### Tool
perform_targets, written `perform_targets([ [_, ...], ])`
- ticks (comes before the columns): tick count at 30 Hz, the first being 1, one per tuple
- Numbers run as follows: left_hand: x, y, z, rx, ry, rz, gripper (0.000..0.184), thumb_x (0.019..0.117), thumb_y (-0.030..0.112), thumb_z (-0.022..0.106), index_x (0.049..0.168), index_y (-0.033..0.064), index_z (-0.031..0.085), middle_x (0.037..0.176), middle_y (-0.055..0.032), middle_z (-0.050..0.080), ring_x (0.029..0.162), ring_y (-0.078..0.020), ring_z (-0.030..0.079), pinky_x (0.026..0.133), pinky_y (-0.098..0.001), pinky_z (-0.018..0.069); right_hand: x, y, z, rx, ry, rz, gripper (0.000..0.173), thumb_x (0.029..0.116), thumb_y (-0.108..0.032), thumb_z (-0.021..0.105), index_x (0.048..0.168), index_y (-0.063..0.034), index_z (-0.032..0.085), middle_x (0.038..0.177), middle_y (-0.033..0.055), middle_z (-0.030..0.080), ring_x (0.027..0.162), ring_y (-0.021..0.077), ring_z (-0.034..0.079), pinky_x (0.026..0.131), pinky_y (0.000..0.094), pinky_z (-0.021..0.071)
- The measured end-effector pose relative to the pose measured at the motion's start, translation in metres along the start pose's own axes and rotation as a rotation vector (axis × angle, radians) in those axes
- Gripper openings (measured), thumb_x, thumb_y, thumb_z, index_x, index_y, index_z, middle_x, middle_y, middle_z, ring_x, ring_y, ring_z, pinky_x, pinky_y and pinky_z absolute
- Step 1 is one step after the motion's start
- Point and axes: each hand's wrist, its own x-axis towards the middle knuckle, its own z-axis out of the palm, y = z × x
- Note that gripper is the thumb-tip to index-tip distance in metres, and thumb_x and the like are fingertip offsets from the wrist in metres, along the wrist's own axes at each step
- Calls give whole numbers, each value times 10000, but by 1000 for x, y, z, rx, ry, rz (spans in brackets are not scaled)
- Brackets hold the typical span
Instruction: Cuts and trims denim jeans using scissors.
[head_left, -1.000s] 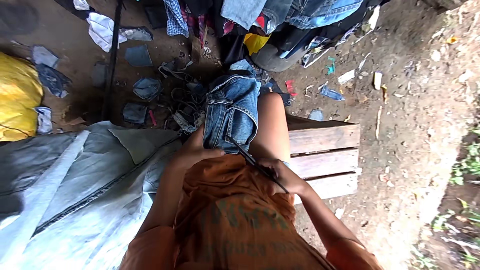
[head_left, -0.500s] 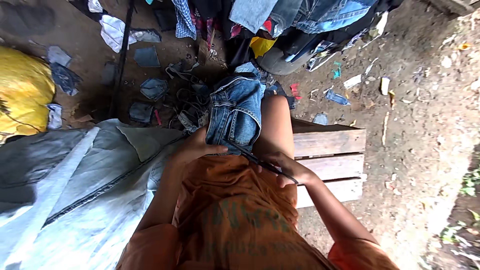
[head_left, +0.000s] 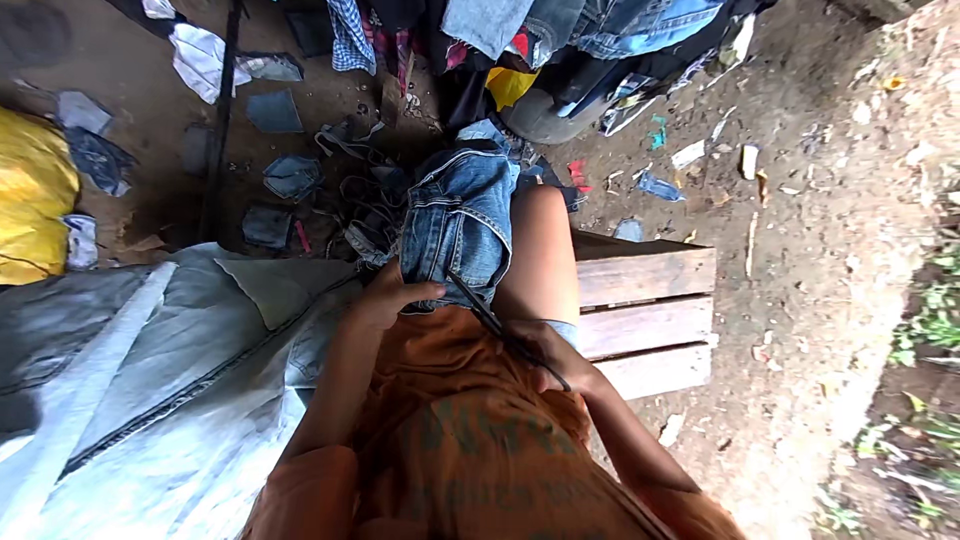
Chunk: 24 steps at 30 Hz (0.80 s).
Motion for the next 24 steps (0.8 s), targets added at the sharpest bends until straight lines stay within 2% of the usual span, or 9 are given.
perform_targets([
  [8,1,-7,0,-98,21,37,402,755,-100,620,1104,97,593,895,67,731,801,-7,693,755,-210,590,7,-1,9,-83,54,4,945,687,-952,516,909,-41,627,702,-88,502,606,-66,438,539,133,371],
  [11,1,-7,4,-75,76,11,390,758,-90,627,1100,95,601,892,58,725,794,-15,688,740,-215,586,3,-1,16,-118,89,9,971,692,-958,497,930,-25,622,719,-72,515,631,-58,452,560,144,389],
  [15,-5,-1,12,32,109,-13,421,829,-69,691,1223,12,567,1008,-8,706,907,-30,679,842,-228,574,-7,-5,26,-46,140,95,1041,671,-980,472,1041,-21,637,792,-59,574,695,-42,514,623,168,451],
  [17,-5,-3,16,141,128,-17,439,835,31,753,1239,0,582,1040,-29,707,951,-40,680,884,-244,572,-10,-4,31,37,167,84,1048,691,-969,465,1080,-11,639,842,-56,617,741,-41,552,666,167,481],
  [20,-4,-5,20,284,183,-49,459,837,189,838,1207,-1,643,1053,-100,718,980,-130,691,916,-354,570,-14,-3,36,177,178,37,976,742,-936,457,1101,-44,625,813,-87,592,708,-39,539,652,155,470],
  [24,-5,-2,36,244,248,-6,381,859,103,804,1185,-10,642,1034,-93,714,954,-109,693,896,-320,577,-20,-2,32,283,147,61,948,756,-939,433,1154,-99,620,759,-102,543,644,-12,505,602,170,451],
])
